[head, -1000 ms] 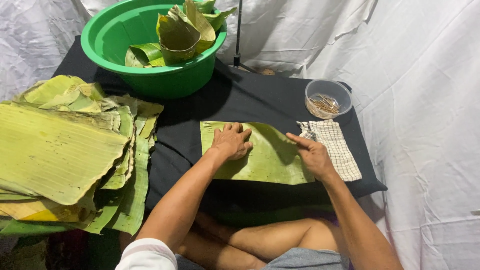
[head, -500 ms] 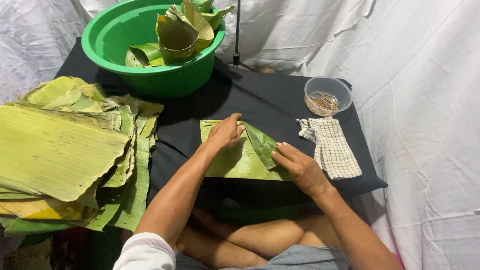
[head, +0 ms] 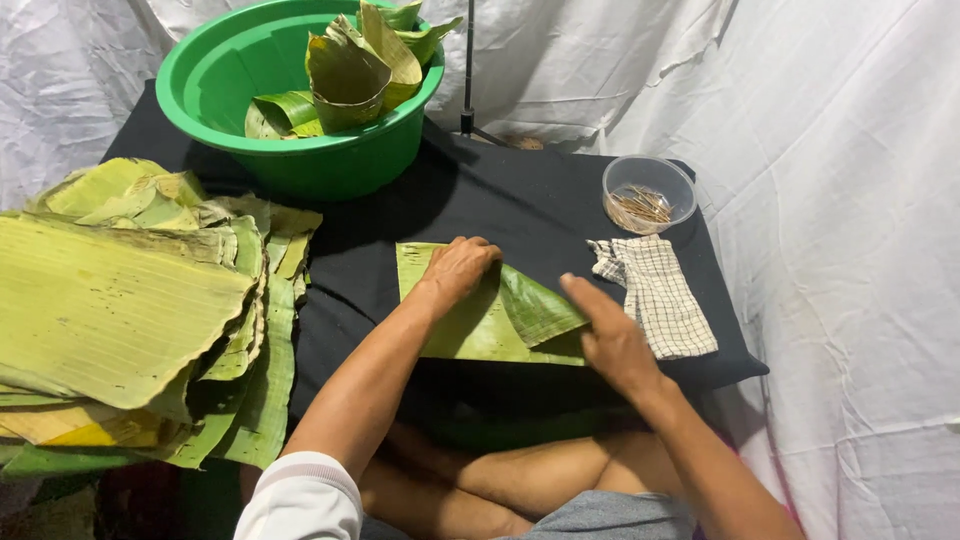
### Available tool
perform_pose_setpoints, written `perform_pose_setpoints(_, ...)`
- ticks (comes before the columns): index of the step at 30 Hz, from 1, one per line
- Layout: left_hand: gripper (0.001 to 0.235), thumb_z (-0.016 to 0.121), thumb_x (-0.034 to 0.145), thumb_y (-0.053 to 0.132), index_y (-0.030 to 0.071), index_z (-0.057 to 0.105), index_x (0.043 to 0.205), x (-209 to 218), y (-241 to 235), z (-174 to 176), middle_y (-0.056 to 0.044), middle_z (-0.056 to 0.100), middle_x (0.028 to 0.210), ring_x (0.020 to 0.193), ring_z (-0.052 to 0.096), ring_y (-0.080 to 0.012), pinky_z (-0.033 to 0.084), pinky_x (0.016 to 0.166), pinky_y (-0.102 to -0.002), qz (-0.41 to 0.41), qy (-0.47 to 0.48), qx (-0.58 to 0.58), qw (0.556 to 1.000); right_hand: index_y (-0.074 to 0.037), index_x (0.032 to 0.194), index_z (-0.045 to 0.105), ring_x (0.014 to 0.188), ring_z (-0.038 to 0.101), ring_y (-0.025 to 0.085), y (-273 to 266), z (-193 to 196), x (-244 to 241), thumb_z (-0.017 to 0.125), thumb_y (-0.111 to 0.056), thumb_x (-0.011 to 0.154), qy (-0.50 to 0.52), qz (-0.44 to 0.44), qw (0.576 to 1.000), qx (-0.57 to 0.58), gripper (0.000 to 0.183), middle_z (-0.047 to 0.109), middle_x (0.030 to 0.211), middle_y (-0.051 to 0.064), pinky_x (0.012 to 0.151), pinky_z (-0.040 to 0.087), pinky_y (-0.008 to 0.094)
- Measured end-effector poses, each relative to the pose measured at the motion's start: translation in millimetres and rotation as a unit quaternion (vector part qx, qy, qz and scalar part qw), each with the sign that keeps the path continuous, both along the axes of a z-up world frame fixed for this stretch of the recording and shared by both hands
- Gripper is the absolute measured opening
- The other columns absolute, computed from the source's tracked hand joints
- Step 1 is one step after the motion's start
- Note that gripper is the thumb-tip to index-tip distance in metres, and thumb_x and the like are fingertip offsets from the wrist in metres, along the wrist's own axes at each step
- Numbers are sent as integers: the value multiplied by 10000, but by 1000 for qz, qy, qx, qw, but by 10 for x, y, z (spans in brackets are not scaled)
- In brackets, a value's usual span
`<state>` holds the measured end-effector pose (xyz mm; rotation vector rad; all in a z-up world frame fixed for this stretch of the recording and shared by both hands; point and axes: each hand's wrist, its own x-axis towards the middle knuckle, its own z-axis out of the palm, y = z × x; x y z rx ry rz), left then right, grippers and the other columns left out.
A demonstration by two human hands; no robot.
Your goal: Cleaning banana leaves with a cloth and folding them into cone shapes.
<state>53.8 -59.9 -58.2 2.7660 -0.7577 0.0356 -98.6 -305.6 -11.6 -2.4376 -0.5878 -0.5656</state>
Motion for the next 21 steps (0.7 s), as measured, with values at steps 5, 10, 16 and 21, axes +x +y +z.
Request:
perform_pose_setpoints(5, 73, 625, 949, 249, 283, 687, 970, 66, 74, -187, 25, 705, 1042, 1005, 672, -243, 568, 778, -433, -24, -141, -5, 990, -198, 1279, 732, 1123, 701, 264, -287, -257, 169, 531, 105, 779, 42, -56, 997, 21, 618, 762, 1179, 43, 970, 567, 393)
perform_pose_setpoints(10, 99, 640, 913, 297, 269, 634, 818, 79, 139, -176, 63, 705, 871, 892, 660, -145, 462, 763, -344, -61, -381, -55, 921, -198, 1120, 785, 974, 747, 207, -154, 181, 226, 607, 2, 941, -208, -28, 970, -120, 322, 774, 1054, 10, 843, 610, 355)
perform_pose_setpoints(16, 95, 589, 933, 289, 235, 602, 856, -71, 326, -118, 36, 677, 866, 818, 690, -150, 504, 800, -333, -123, -473, -61, 870, -158, 1022, 794, 1007, 728, 282, 36, 374, 158, 700, -82, 950, -394, 80, 894, -198, 140, 771, 1149, 72, 833, 599, 412)
perform_pose_setpoints(21, 199, 572, 863, 243, 172, 609, 1045, -95, 489, -264, -31, 680, 1274, 1132, 705, -283, 556, 956, -468, -223, -232, -56, 945, -89, 915, 750, 1003, 715, 298, 99, 196, -20, 675, -60, 945, -364, 145, 899, -195, 86, 752, 1127, 111, 894, 588, 422)
